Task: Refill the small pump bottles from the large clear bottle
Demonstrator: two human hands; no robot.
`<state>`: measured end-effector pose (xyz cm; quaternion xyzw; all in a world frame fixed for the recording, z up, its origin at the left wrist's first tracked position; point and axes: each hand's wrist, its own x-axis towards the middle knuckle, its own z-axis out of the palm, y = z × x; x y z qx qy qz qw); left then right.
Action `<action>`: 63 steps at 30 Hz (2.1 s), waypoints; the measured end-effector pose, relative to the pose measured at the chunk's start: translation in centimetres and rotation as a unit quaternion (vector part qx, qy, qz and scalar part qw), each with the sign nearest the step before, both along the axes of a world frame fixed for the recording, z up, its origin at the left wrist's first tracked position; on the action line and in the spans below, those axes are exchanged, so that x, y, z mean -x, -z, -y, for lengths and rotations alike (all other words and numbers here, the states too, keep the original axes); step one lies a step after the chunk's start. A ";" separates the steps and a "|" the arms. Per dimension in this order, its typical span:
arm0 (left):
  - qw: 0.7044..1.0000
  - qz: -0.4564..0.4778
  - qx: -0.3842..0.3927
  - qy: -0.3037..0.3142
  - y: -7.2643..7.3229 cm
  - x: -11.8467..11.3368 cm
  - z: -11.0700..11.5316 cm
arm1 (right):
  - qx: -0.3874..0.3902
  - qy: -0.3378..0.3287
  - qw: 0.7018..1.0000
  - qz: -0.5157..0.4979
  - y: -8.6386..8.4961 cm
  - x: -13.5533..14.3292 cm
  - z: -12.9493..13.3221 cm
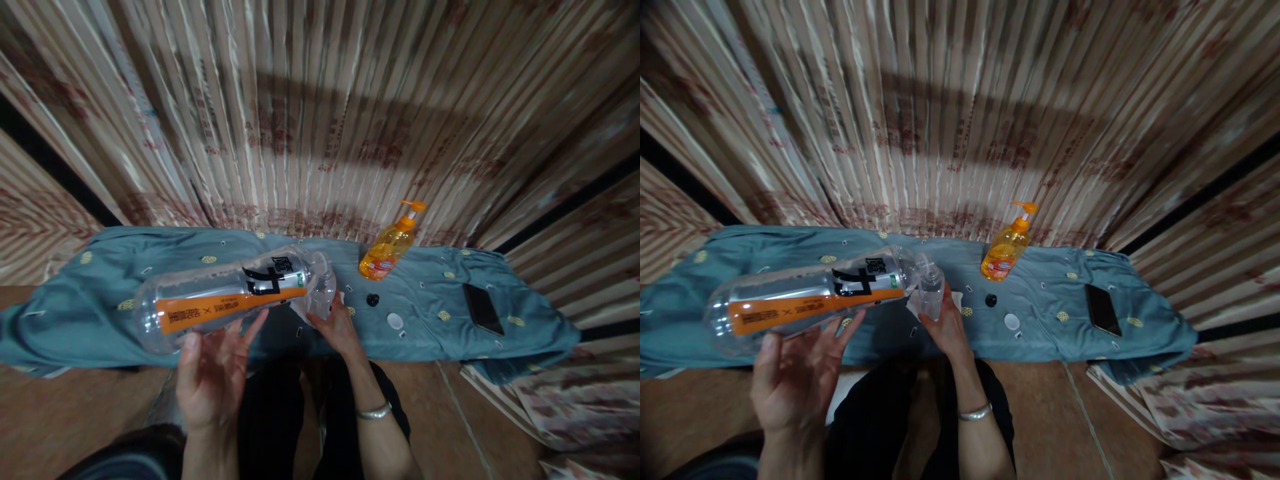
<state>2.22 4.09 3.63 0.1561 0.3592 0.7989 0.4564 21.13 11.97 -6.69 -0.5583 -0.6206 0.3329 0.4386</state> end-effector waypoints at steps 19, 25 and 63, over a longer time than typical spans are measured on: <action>0.998 -0.051 0.023 0.019 0.7 0.1 -0.8 | -0.006 -0.005 1.000 -0.004 0.0 -0.1 0.0; 0.998 -0.057 0.026 0.012 0.7 0.1 -0.9 | -0.012 -0.002 1.000 0.001 -0.2 0.0 0.0; 0.997 -0.074 0.008 0.010 0.7 0.9 -0.4 | -0.036 -0.032 0.999 0.008 0.7 -0.1 -0.2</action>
